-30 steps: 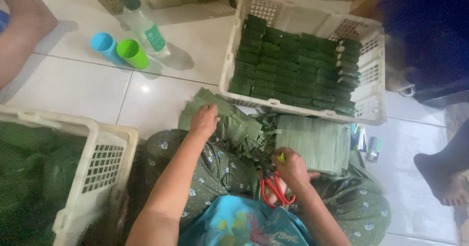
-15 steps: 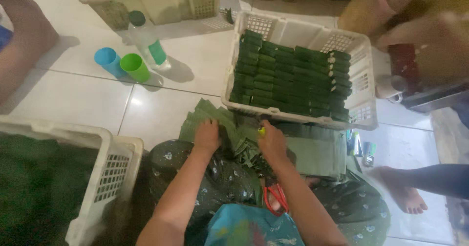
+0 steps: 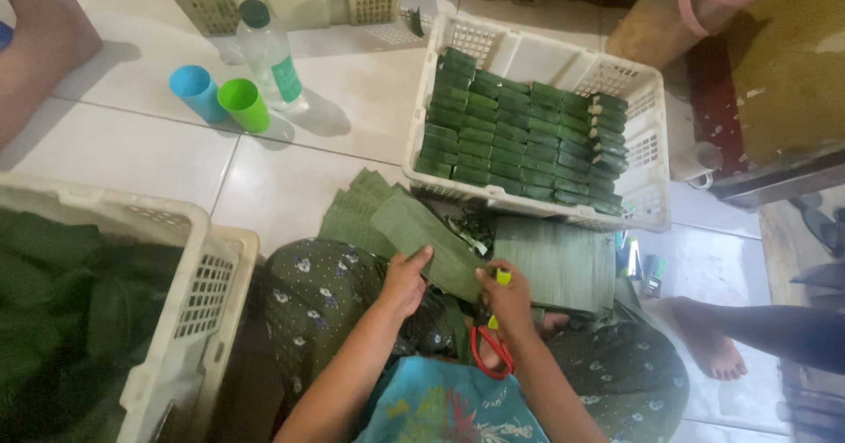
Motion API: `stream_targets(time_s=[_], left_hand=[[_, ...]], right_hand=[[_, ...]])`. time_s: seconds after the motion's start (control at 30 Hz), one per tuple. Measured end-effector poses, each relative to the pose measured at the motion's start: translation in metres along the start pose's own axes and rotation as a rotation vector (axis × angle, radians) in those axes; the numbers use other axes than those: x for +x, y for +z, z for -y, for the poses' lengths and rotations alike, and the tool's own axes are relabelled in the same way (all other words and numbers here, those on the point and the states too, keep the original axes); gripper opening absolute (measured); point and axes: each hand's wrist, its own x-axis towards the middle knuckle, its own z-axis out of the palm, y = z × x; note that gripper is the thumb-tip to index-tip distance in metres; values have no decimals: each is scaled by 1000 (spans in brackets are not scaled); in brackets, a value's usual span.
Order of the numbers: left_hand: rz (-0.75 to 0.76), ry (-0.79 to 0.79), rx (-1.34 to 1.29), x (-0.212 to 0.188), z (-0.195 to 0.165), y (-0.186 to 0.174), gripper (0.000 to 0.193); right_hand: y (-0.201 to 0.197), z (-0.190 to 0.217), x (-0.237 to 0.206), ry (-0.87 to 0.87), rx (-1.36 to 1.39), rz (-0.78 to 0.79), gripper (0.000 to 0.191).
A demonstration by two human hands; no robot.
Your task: The person sits on the floor folding banana leaf pieces into small open boxes on their lap. They trim the leaves with scissors, staple the corners with a stapler, and place the finished folded leaf boxes into a plastic basket alongside many already completed ones.
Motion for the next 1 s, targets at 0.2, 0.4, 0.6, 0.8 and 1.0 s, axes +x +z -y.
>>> stream_targets(time_s=[0.2, 0.4, 0.6, 0.8, 1.0], left_hand=[[-59, 119, 598, -3, 15, -10, 31], [-17, 181, 454, -11, 10, -5, 36], [-379, 571, 744, -4, 14, 4, 86], [-69, 2, 343, -10, 37, 10, 77], [157, -277, -195, -28, 36, 20, 52]], right_hand=[[-3, -8, -21, -341, -403, -42, 19], [-17, -15, -13, -423, -615, -105, 17], [-38, -17, -7, -218, -275, -40, 15], [-53, -8, -11, 319, 618, 225, 17], [-51, -11, -27, 122, 333, 324, 31]])
